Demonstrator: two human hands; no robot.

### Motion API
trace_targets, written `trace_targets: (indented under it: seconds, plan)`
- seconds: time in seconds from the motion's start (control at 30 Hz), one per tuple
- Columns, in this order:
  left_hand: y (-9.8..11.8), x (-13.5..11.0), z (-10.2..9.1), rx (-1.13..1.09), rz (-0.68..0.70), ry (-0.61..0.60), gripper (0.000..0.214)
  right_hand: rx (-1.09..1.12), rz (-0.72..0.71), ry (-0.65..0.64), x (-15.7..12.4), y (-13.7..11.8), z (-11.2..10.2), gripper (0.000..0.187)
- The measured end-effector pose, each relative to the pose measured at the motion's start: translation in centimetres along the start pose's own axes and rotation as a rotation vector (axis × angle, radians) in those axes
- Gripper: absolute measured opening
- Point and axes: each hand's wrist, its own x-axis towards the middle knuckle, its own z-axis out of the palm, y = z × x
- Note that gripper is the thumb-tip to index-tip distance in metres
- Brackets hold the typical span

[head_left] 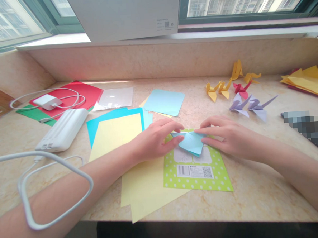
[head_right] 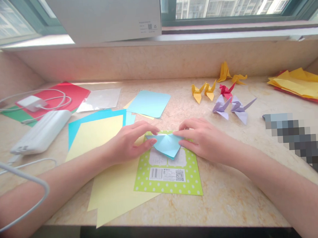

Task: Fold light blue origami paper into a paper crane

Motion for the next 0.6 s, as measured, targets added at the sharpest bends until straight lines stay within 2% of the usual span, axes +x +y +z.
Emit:
trace_targets:
  seconds: [0.1,0.27,0.33,0.6]
  plan:
    - [0.16,-0.10,-0.07,-0.041,0.045,-0.031,0.017,0.000,-0.003,0.004,-0.02,0.01,0.06,0.024]
    - [0.12,-0.05,-0.13,-0.088,0.174,-0.255,0.021,-0.011,-0.019,0.019,-0.09,0.13,0.18,0.025]
    - [0.10,0.03,-0.18,-0.079,0.203,-0.310,0.021,-0.010,-0.020,0.024,-0.11,0.15,0.20,0.025]
    - [0.13,0.17,-0.45,-0.108,0.140,-0.346,0.026,-0.012,-0.015,0.029,-0.08,0.10,0.16,0.025]
